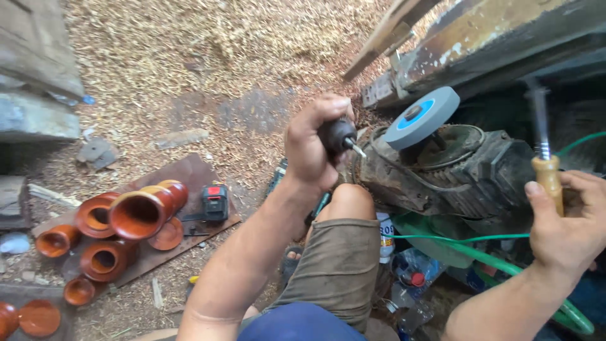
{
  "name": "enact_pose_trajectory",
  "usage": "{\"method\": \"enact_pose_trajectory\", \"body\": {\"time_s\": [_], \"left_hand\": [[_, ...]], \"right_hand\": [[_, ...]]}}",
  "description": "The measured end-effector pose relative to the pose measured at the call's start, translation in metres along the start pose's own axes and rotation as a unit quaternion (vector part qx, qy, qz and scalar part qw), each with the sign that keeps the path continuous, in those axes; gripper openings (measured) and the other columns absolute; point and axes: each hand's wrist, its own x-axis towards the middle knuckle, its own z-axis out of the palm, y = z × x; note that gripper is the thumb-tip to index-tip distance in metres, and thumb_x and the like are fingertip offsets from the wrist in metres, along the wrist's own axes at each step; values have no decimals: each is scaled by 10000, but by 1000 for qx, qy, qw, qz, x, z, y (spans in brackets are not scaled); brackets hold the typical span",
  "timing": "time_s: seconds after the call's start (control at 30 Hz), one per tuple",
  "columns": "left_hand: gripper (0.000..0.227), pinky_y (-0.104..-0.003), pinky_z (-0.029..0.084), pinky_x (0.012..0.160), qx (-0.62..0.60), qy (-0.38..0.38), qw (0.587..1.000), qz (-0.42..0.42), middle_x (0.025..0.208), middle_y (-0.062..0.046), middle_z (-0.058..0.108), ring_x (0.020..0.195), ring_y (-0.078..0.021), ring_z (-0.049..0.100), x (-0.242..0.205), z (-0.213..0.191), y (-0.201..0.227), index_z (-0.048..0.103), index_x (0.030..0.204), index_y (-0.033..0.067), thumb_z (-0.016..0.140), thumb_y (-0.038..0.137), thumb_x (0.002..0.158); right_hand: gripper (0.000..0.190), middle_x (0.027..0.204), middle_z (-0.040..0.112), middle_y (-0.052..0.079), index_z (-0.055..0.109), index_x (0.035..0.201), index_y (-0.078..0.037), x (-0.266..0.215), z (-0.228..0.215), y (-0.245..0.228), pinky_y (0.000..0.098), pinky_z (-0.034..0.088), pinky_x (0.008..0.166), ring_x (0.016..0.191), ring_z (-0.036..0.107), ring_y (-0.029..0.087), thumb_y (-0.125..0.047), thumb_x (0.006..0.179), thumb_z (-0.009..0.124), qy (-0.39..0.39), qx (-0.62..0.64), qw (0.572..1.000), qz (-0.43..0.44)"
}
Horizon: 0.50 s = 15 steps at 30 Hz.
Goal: The person sits on the ground and attaches a drill chuck to a cordless drill driver, twisting the chuck to tighten it onto the drill's shaft. They briefly take the assembly to a bench grinder, then return to twisting and tightening the chuck by hand.
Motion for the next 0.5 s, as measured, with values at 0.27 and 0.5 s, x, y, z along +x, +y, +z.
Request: {"method": "enact_pose_trajectory", "body": {"time_s": [0.27,0.5], "left_hand": [[301,-270,358,369,-86,-27,995,-35,669,-87,553,439,-142,479,-74,10,42,568,892,38,596,317,1001],[261,-239,388,459,-7,36,998,55,835,-53,553,586,-93,514,-131,14,68,551,1145,93,640,214,932]], "right_hand": [[275,1180,645,131,724,1200,29,6,13,-32,269,523,879,996,629,199,13,955,847,5,-208,975,-75],[357,1173,671,131,744,1282,-8,10,7,-53,305,523,790,905,652,201,-59,946,855,-18,-193,981,-20]]}}
